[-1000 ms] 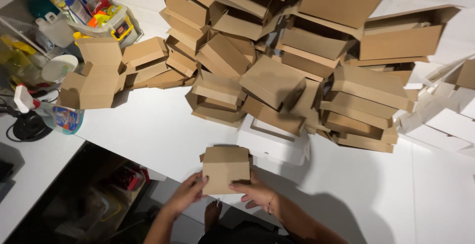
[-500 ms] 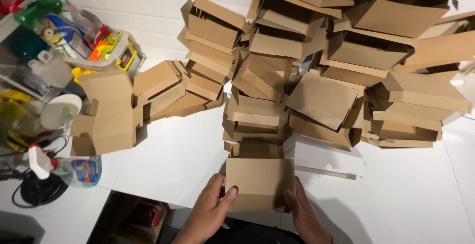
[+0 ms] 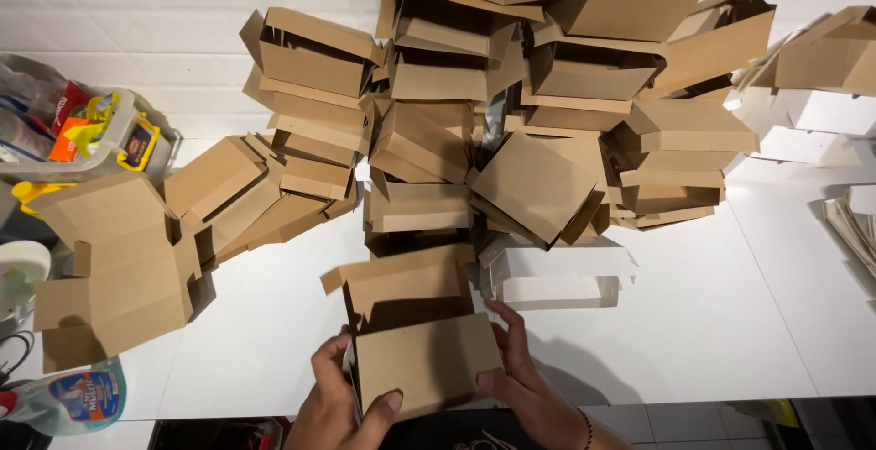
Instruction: The person folds flat white cardboard sheets into rectangular boxes by hand, then places the finished boxes into a pile of brown boxes. The person repeats this process several times.
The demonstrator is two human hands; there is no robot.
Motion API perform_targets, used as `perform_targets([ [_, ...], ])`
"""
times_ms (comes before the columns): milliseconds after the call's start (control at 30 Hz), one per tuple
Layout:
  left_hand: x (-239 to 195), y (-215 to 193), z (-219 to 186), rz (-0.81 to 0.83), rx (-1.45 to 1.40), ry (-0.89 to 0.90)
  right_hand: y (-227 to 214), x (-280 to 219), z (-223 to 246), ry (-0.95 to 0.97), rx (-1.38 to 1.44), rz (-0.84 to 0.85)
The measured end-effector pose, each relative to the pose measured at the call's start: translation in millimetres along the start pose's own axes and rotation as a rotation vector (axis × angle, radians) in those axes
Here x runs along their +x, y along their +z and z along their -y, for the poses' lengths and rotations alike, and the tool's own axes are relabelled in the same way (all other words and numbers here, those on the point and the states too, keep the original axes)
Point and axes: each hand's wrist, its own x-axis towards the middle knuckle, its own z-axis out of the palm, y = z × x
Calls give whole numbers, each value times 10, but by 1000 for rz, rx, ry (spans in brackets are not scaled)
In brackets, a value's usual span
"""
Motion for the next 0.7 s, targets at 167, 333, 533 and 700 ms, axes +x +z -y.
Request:
perform_targets([
  [167, 249, 14, -396, -16, -314, 681, -326, 188, 304, -525, -412, 32],
  [333, 1054, 202, -1268, -169, -299, 1089, -1074, 919, 579, -857, -763, -284],
  [533, 2125, 511, -1307, -610, -180, 1058, -1415, 1360, 793, -708, -1352, -608],
  [700, 1830, 509, -1159, -505, -500, 474, -1385, 1166, 734, -497, -1173, -652],
])
